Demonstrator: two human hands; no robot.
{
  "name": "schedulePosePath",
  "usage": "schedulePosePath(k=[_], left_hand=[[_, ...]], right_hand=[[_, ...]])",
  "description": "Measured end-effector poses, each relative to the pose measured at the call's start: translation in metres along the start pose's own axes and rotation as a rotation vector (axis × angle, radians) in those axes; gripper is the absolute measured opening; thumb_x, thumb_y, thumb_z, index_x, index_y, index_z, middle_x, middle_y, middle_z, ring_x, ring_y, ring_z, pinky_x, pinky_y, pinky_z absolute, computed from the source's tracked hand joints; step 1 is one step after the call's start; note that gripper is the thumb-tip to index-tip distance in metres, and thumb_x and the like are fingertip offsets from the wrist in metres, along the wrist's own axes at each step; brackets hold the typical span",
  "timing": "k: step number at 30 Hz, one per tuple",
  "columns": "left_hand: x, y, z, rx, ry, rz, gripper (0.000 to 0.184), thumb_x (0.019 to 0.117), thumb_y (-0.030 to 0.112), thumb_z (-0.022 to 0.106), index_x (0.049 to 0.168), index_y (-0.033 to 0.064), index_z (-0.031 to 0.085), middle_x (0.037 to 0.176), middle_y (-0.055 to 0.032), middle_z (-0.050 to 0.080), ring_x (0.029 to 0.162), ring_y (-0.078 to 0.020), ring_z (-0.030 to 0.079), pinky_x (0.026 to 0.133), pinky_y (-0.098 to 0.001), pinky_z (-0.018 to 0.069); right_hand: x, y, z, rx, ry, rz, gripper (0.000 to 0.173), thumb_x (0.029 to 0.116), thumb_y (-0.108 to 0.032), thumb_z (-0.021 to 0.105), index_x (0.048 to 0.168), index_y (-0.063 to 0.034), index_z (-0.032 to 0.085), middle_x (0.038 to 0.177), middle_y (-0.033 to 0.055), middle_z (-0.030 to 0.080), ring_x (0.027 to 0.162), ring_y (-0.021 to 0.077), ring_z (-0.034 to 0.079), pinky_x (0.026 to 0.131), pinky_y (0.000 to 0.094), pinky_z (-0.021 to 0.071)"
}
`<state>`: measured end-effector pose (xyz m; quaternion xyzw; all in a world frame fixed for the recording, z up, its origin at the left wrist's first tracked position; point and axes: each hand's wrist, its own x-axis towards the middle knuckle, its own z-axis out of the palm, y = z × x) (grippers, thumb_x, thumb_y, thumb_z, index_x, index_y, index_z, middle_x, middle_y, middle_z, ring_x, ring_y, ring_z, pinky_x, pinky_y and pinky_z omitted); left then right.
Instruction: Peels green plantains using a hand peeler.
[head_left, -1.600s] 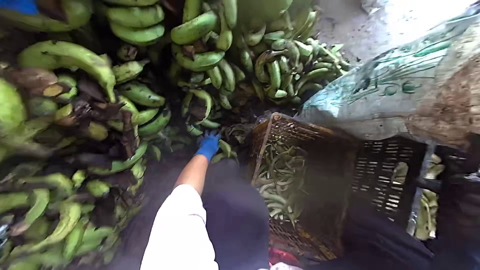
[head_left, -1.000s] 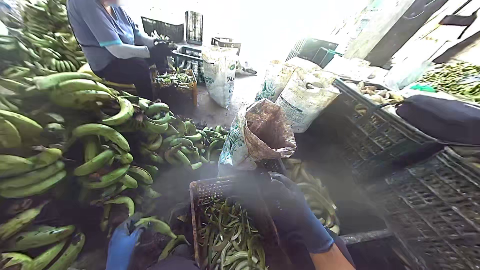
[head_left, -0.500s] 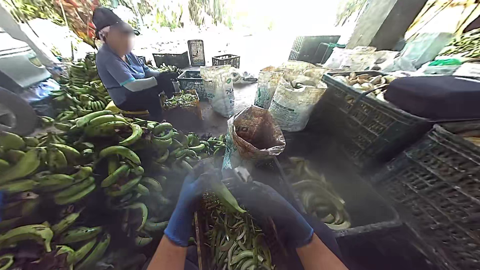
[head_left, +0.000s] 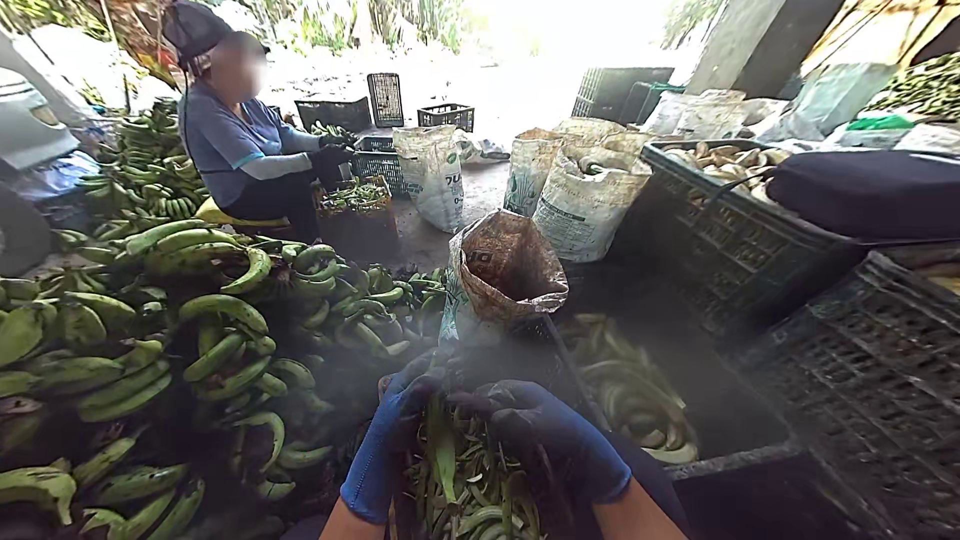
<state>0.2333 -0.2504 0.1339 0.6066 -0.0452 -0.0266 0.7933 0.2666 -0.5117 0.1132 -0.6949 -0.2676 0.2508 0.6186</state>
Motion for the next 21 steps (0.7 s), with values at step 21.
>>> schedulePosePath(k=[21], left_hand=[[0.012,-0.012,0.012,-0.120,0.565,0.025,0.041,0.1016,0.024,0.062,0.134,0.0037,0.047,0.100,-0.0097,0.068,0.084,-0.0144,0.069,0.072,-0.0313,0.0603]], right_hand=[[0.015,0.005,0.053,0.207,0.140,-0.352,0.046,0.0942,-0.030,0.071,0.132,-0.0048,0.066,0.142,0.0144,0.059,0.122,0.0251,0.062,0.103,0.0448,0.0547]])
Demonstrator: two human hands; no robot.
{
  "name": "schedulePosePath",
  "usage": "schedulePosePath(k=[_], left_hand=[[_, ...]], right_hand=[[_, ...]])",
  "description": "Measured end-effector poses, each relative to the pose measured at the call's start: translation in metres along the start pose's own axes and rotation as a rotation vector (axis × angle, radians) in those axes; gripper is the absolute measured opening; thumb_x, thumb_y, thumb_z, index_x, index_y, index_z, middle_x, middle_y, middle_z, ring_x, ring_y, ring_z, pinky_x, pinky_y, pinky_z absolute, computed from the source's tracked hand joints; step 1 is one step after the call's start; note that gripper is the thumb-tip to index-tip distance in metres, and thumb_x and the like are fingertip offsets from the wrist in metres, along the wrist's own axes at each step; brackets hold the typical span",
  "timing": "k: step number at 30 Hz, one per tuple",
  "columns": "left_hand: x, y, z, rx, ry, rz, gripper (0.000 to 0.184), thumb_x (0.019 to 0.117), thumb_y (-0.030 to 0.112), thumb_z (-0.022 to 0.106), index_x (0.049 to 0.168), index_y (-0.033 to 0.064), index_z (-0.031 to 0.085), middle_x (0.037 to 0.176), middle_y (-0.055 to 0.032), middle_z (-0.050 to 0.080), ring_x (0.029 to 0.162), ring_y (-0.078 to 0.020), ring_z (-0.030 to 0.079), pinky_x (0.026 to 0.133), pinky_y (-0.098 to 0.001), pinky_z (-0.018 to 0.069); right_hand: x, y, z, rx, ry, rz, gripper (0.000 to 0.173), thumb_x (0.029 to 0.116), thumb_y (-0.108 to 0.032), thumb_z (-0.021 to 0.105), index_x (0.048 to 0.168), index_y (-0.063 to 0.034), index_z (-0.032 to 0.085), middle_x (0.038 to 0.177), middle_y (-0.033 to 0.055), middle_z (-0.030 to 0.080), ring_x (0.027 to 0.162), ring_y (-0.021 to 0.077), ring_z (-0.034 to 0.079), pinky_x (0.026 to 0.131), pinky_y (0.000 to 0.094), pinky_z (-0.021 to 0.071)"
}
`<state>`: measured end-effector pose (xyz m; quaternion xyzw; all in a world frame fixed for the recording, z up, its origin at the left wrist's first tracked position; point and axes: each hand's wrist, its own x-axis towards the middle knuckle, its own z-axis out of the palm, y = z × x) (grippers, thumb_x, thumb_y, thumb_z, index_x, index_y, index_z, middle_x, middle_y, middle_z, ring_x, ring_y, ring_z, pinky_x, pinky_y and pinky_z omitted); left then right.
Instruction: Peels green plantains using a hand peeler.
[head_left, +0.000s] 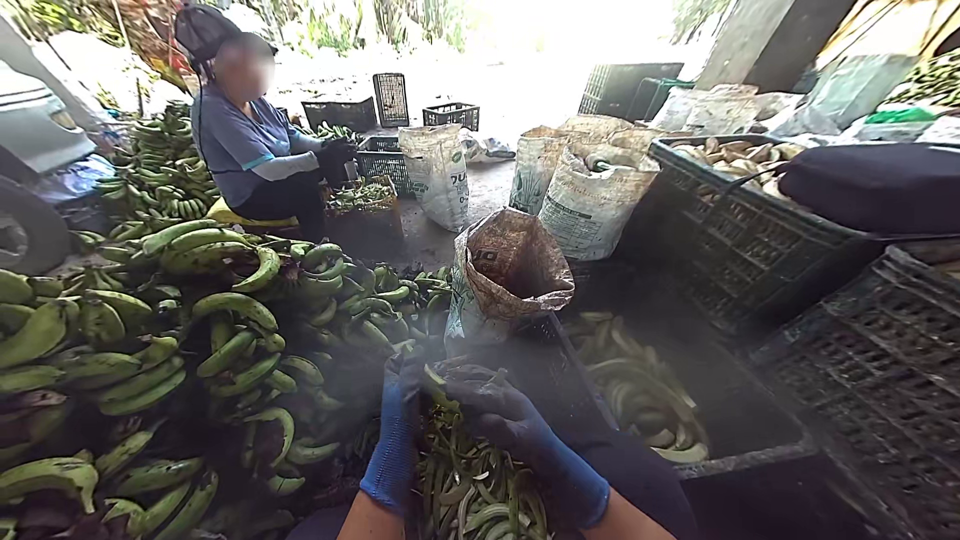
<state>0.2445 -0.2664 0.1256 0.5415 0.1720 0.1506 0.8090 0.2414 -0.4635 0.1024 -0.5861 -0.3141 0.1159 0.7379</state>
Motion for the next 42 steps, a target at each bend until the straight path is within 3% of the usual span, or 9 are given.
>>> schedulePosePath(k=[7,11,14,20,25,28,35,39,42], left_hand=[[-0.024,-0.017,0.013,-0.441,-0.370,-0.338,0.027,0.1059,0.020,0.047,0.125,0.0032,0.056,0.104,-0.0192,0.069,0.091,-0.0285,0.071,0.077,-0.0445,0.0612],[-0.015,-0.006,-0.003,-0.320,-0.244,-0.074,0.056,0.0968,0.009,0.062,0.148,0.0062,0.040,0.120,-0.0228,0.065,0.103,-0.0323,0.069,0.084,-0.0481,0.0609],[-0.014,0.017,-0.021,-0.096,-0.166,0.223,0.072,0.0865,0.008,0.075,0.147,0.0015,0.038,0.121,-0.0174,0.066,0.104,-0.0257,0.069,0.087,-0.0398,0.0612],[-0.027,0.027,-0.040,-0.011,-0.197,0.323,0.073,0.0839,0.006,0.076,0.147,-0.0005,0.040,0.119,-0.0133,0.067,0.104,-0.0210,0.069,0.090,-0.0352,0.0601],[-0.050,0.043,-0.044,0.086,-0.080,0.257,0.059,0.0902,0.009,0.072,0.144,0.0127,0.048,0.112,-0.0052,0.068,0.090,-0.0140,0.069,0.075,-0.0318,0.0605],[-0.063,0.040,-0.047,0.207,-0.111,0.240,0.063,0.0928,0.017,0.072,0.149,0.0267,0.045,0.122,0.0009,0.066,0.098,-0.0112,0.068,0.080,-0.0319,0.0606],[-0.064,0.021,-0.046,0.240,-0.385,0.434,0.069,0.0911,0.007,0.073,0.151,0.0200,0.042,0.129,-0.0009,0.063,0.107,-0.0124,0.066,0.088,-0.0293,0.0594],[-0.063,0.026,-0.048,-0.015,-0.474,0.320,0.062,0.0935,0.004,0.067,0.149,0.0179,0.042,0.130,-0.0060,0.062,0.110,-0.0161,0.064,0.090,-0.0325,0.0578],[-0.040,0.035,-0.050,-0.259,-0.543,0.046,0.056,0.1001,0.034,0.056,0.153,0.0281,0.038,0.136,-0.0060,0.060,0.113,-0.0199,0.065,0.090,-0.0404,0.0581]], right_hand=[[0.003,-0.010,-0.014,0.166,0.205,0.158,0.049,0.0951,-0.038,0.068,0.128,-0.0017,0.064,0.118,0.0155,0.071,0.096,0.0250,0.071,0.083,0.0428,0.0615],[-0.006,-0.012,-0.004,0.170,0.431,0.105,0.050,0.1002,-0.040,0.061,0.134,-0.0026,0.059,0.112,0.0131,0.072,0.085,0.0193,0.071,0.071,0.0348,0.0611],[-0.035,0.019,0.013,0.334,0.624,0.080,0.042,0.1067,-0.030,0.049,0.138,-0.0019,0.048,0.123,0.0163,0.066,0.101,0.0292,0.070,0.085,0.0468,0.0618],[-0.114,0.083,0.069,0.455,0.315,0.847,0.045,0.1076,-0.049,0.040,0.126,-0.0095,0.053,0.091,0.0094,0.066,0.074,0.0210,0.066,0.064,0.0374,0.0571],[-0.082,0.036,0.077,-0.025,0.414,0.445,0.042,0.1071,-0.025,0.046,0.142,-0.0011,0.045,0.102,0.0070,0.070,0.078,0.0172,0.071,0.065,0.0368,0.0631],[-0.061,0.014,0.082,-0.202,0.463,0.308,0.050,0.1049,-0.036,0.052,0.138,0.0009,0.046,0.102,0.0059,0.070,0.076,0.0145,0.071,0.063,0.0349,0.0638],[-0.033,-0.047,0.089,-0.140,0.430,-0.292,0.029,0.1056,-0.039,0.054,0.123,-0.0169,0.059,0.094,-0.0055,0.070,0.074,0.0076,0.068,0.061,0.0285,0.0616],[-0.071,0.020,0.065,-0.190,0.103,0.559,0.042,0.1076,-0.042,0.044,0.132,-0.0114,0.058,0.091,0.0065,0.070,0.068,0.0179,0.067,0.060,0.0393,0.0589],[-0.062,0.018,0.056,-0.038,-0.027,0.870,0.046,0.1087,-0.045,0.040,0.135,-0.0134,0.061,0.090,0.0074,0.070,0.066,0.0191,0.066,0.057,0.0385,0.0580]])
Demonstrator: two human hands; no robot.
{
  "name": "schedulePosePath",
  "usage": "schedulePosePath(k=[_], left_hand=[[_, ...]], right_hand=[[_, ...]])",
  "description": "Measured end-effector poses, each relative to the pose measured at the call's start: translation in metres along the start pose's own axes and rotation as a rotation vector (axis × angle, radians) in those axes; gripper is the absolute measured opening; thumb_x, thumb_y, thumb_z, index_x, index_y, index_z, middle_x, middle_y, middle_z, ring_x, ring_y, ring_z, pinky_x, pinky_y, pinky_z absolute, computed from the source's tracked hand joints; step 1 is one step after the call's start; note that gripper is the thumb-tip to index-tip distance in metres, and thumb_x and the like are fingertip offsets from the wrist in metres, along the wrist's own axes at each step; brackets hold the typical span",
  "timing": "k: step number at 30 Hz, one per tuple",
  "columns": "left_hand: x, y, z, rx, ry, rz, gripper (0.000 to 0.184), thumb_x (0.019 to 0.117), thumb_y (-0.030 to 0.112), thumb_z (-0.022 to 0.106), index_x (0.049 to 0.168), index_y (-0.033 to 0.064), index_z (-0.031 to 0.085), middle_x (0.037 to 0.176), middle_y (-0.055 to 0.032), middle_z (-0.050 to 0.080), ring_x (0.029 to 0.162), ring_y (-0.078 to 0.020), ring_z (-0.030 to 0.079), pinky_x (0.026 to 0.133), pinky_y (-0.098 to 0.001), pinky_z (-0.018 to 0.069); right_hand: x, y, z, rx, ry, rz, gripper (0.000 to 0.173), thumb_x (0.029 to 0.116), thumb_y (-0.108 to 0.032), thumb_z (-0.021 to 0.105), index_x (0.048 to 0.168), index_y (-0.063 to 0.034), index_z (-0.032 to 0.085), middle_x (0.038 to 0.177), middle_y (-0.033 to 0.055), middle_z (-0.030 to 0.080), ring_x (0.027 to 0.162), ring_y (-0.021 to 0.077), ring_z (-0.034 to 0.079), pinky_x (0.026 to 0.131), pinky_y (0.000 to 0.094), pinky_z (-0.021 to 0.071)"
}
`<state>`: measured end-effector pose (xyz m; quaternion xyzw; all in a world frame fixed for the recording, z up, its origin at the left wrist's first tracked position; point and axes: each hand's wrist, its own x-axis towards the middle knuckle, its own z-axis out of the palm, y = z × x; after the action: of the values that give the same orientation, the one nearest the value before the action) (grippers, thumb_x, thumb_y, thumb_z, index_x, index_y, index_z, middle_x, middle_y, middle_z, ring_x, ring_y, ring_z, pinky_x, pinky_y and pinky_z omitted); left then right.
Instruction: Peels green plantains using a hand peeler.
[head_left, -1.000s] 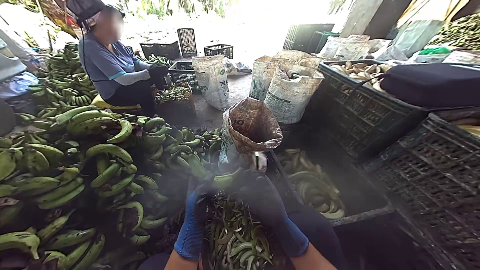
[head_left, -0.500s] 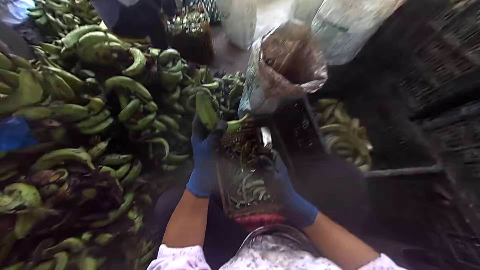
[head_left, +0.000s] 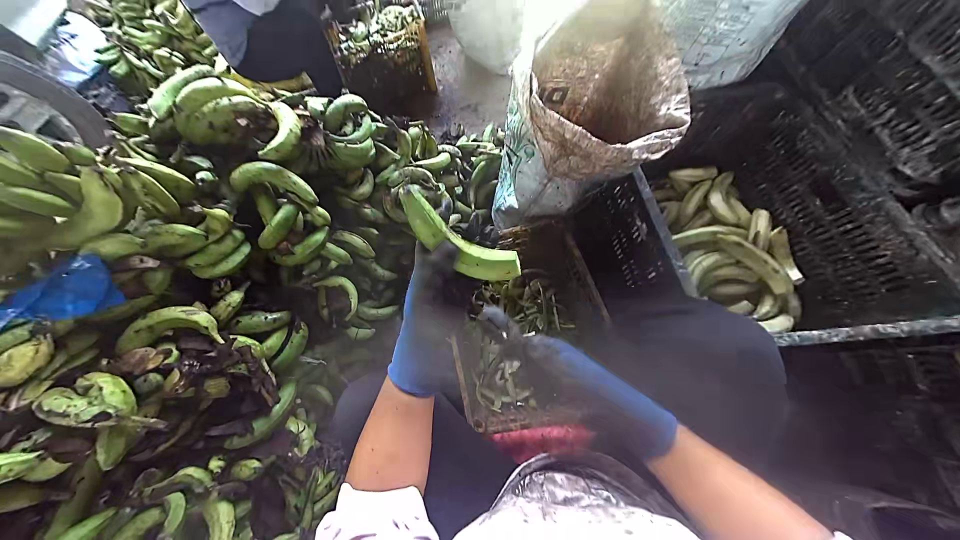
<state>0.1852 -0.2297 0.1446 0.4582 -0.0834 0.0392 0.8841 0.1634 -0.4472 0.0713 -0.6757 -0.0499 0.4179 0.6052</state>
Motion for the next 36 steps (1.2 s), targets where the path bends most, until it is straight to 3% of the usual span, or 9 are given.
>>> schedulePosePath(k=[4,6,8,11,16,23,28,31,36], left_hand=[[0.004,0.002,0.009,-0.021,0.111,-0.189,0.050,0.1027,0.062,0.041,0.132,0.0250,0.058,0.109,-0.0032,0.069,0.089,-0.0146,0.068,0.073,-0.0320,0.0602],[0.004,0.002,0.021,0.079,0.182,-0.234,0.052,0.1025,0.066,0.037,0.124,0.0241,0.061,0.094,-0.0030,0.066,0.072,-0.0115,0.064,0.058,-0.0271,0.0554],[0.008,0.003,0.025,0.241,0.220,-0.154,0.046,0.1060,0.059,0.034,0.133,0.0306,0.057,0.104,0.0012,0.067,0.082,-0.0087,0.065,0.066,-0.0281,0.0574],[0.025,-0.009,0.021,0.252,0.180,-0.092,0.045,0.1090,0.050,0.031,0.141,0.0285,0.054,0.110,0.0007,0.068,0.088,-0.0083,0.067,0.072,-0.0298,0.0591],[0.021,-0.034,0.034,0.029,0.054,-0.411,0.041,0.1057,0.051,0.042,0.134,0.0241,0.055,0.098,-0.0050,0.069,0.074,-0.0139,0.068,0.058,-0.0301,0.0589],[0.020,-0.013,0.032,0.422,0.294,-0.063,0.043,0.1081,0.037,0.046,0.151,0.0356,0.043,0.123,0.0042,0.064,0.096,-0.0040,0.064,0.078,-0.0244,0.0566],[0.026,-0.028,0.032,0.143,0.050,-0.333,0.043,0.1078,0.046,0.041,0.147,0.0303,0.046,0.106,-0.0057,0.067,0.080,-0.0143,0.068,0.065,-0.0321,0.0599],[0.022,-0.028,0.033,0.171,-0.011,-0.397,0.042,0.1087,0.043,0.038,0.149,0.0309,0.043,0.113,-0.0048,0.066,0.090,-0.0154,0.068,0.076,-0.0361,0.0606],[0.028,-0.028,0.044,0.396,0.445,0.171,0.041,0.1100,0.043,0.037,0.146,0.0254,0.047,0.130,0.0007,0.063,0.112,-0.0113,0.065,0.093,-0.0360,0.0572]], right_hand=[[-0.005,-0.079,-0.043,-0.136,0.252,-0.499,0.037,0.1066,-0.037,0.048,0.132,-0.0142,0.061,0.105,-0.0049,0.067,0.086,0.0040,0.064,0.076,0.0259,0.0568],[0.003,-0.098,-0.069,-0.688,0.501,-0.809,0.053,0.1044,-0.055,0.042,0.136,-0.0180,0.064,0.133,0.0032,0.066,0.120,0.0153,0.063,0.102,0.0427,0.0506],[0.004,-0.100,-0.073,-0.978,0.584,-0.977,0.055,0.1017,-0.059,0.045,0.135,-0.0196,0.066,0.132,0.0168,0.065,0.120,0.0363,0.062,0.102,0.0648,0.0418],[0.011,-0.080,-0.062,-0.943,0.578,-0.971,0.050,0.0980,-0.061,0.052,0.126,-0.0245,0.073,0.127,0.0118,0.068,0.115,0.0323,0.064,0.096,0.0636,0.0446],[0.046,-0.097,-0.104,-0.906,1.214,-0.815,0.051,0.1020,-0.049,0.054,0.133,-0.0108,0.065,0.131,0.0277,0.061,0.120,0.0481,0.058,0.099,0.0687,0.0413],[0.002,-0.065,-0.054,-0.804,0.600,-0.943,0.049,0.0968,-0.060,0.055,0.125,-0.0241,0.072,0.126,0.0090,0.069,0.114,0.0281,0.064,0.093,0.0607,0.0450],[0.037,-0.085,-0.084,-0.882,1.073,-0.968,0.047,0.0985,-0.050,0.061,0.128,-0.0148,0.070,0.125,0.0230,0.067,0.112,0.0431,0.064,0.093,0.0663,0.0445],[0.041,-0.096,-0.100,-0.786,1.165,-0.846,0.053,0.1006,-0.053,0.055,0.134,-0.0146,0.067,0.127,0.0227,0.064,0.115,0.0403,0.062,0.094,0.0622,0.0455],[0.020,-0.063,-0.042,-0.888,0.918,-1.044,0.049,0.0972,-0.054,0.060,0.134,-0.0231,0.067,0.124,0.0149,0.069,0.113,0.0315,0.065,0.096,0.0586,0.0448]])
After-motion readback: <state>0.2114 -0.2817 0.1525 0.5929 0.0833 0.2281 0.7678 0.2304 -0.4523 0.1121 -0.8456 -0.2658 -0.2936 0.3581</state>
